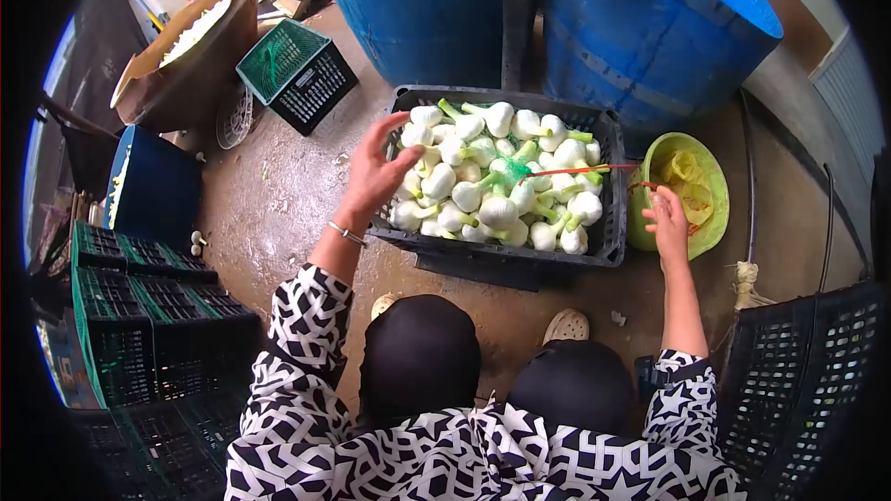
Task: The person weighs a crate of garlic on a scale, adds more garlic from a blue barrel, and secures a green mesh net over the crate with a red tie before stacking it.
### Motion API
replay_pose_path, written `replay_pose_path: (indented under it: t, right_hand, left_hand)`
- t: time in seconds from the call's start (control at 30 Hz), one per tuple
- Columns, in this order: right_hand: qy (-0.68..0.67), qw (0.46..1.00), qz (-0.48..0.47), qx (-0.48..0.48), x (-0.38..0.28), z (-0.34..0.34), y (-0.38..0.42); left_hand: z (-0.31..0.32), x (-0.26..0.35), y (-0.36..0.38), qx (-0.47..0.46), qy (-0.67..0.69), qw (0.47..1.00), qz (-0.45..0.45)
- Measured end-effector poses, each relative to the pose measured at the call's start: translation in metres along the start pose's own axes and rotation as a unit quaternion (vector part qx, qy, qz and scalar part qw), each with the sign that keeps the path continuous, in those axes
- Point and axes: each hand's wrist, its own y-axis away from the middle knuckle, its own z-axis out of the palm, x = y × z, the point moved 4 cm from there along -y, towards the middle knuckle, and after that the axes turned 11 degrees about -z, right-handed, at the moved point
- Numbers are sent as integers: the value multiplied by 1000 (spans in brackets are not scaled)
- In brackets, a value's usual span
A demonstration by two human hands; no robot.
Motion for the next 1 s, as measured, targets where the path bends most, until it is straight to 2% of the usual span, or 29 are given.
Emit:
replay_pose_path:
  t: [0.07,0.1,0.13,0.2,0.27,0.33,0.37,0.4,0.43,0.47,0.5,0.57,0.6,0.63,0.67,0.7,0.73,0.77,0.83,0.93,1.0]
  right_hand:
    - [17,996,83,-38,20,-2,21]
    - [21,995,86,-49,24,1,23]
    - [25,994,90,-61,25,7,25]
    - [42,995,76,-56,16,24,16]
    - [72,994,-49,-63,14,44,-5]
    - [99,989,1,-112,7,57,-18]
    - [127,986,10,-104,8,64,-22]
    - [215,972,-29,-94,7,66,-27]
    - [200,977,-13,-76,19,68,-31]
    - [102,992,8,-74,26,73,-29]
    - [134,986,38,-93,21,74,-29]
    - [228,970,-2,-82,2,71,-32]
    - [243,965,16,-97,11,72,-32]
    - [236,968,4,-87,5,72,-31]
    - [220,972,-26,-84,0,71,-32]
    - [243,965,-6,-99,-4,71,-34]
    - [239,966,-17,-95,-1,73,-34]
    - [226,969,-3,-97,-3,74,-34]
    - [218,971,1,-100,-5,74,-34]
    - [221,970,16,-98,-13,74,-30]
    - [212,970,58,-107,-37,68,-24]
  left_hand:
    - [-34,-70,0,48,1,990,-135]
    - [-45,-100,0,20,-37,976,-215]
    - [-48,-112,5,3,-41,967,-253]
    - [-44,-114,11,-22,3,964,-265]
    - [-34,-110,3,-44,34,957,-284]
    - [-20,-128,-15,-83,72,945,-307]
    - [-17,-133,-23,-91,26,951,-293]
    - [-13,-133,-31,-105,-20,955,-275]
    - [-8,-119,-34,-112,-12,960,-257]
    - [-8,-138,-43,-119,-44,956,-266]
    - [-7,-148,-46,-121,1,955,-272]
    - [-12,-167,-47,-105,-28,950,-293]
    - [-15,-182,-47,-103,15,964,-247]
    - [-22,-196,-48,-89,6,963,-254]
    - [-25,-199,-49,-74,-10,972,-222]
    - [-27,-203,-47,-74,-13,965,-249]
    - [-32,-200,-43,-64,-21,958,-278]
    - [-26,-168,-40,-68,-24,954,-292]
    - [-8,-98,-35,-25,-99,896,-431]
    - [-21,-106,-34,5,-62,897,-438]
    - [-30,-72,-33,4,-124,880,-459]
